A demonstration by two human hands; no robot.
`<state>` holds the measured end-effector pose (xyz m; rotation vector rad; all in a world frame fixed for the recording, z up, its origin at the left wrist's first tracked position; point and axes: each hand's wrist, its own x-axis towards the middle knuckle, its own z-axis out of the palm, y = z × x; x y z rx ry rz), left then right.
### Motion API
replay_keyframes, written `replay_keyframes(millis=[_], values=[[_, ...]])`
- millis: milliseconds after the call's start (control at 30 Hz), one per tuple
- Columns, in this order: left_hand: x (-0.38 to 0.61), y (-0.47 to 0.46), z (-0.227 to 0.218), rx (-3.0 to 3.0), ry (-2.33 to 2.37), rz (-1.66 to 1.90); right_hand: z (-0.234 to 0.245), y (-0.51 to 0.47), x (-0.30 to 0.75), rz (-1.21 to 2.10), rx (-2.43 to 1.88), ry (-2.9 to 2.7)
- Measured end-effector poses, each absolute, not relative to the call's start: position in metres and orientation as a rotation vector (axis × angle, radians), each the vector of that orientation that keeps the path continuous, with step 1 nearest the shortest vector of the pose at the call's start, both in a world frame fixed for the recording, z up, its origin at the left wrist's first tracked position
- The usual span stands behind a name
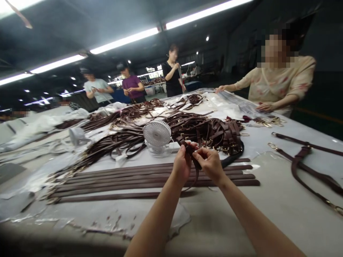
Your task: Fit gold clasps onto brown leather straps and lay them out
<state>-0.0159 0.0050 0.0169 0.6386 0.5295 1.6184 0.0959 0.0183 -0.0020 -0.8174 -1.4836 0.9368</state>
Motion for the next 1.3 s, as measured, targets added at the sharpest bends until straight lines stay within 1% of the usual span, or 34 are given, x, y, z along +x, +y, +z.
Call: replay_keyframes(millis=[133,367,433,600,800,967,1067,1300], values=[[-0.015,0.006,0.012,0.704,0.518,1.609,-0.002,0.019,0.096,0.762,-0.877,-1.472],[-0.010,0.010,0.002,0.827,0.597,1.633,-0.001,0.017,0.092,0.693,-0.876,-1.441],[-0.008,0.010,0.001,0.857,0.596,1.628,-0.002,0.020,0.093,0.709,-0.893,-1.432],[-0.004,0.004,0.007,0.852,0.512,1.576,-0.005,0.024,0.095,0.880,-0.858,-1.379],[0.006,-0.001,0.005,0.758,0.468,1.564,-0.003,0.014,0.089,0.698,-0.894,-1.358],[0.007,-0.002,0.004,0.772,0.459,1.623,-0.002,0.014,0.088,0.796,-0.887,-1.366],[0.006,-0.004,0.005,0.771,0.469,1.596,-0.005,0.014,0.089,0.749,-0.884,-1.364],[0.008,-0.008,0.004,0.972,0.455,1.570,-0.010,0.011,0.091,0.706,-0.863,-1.270]])
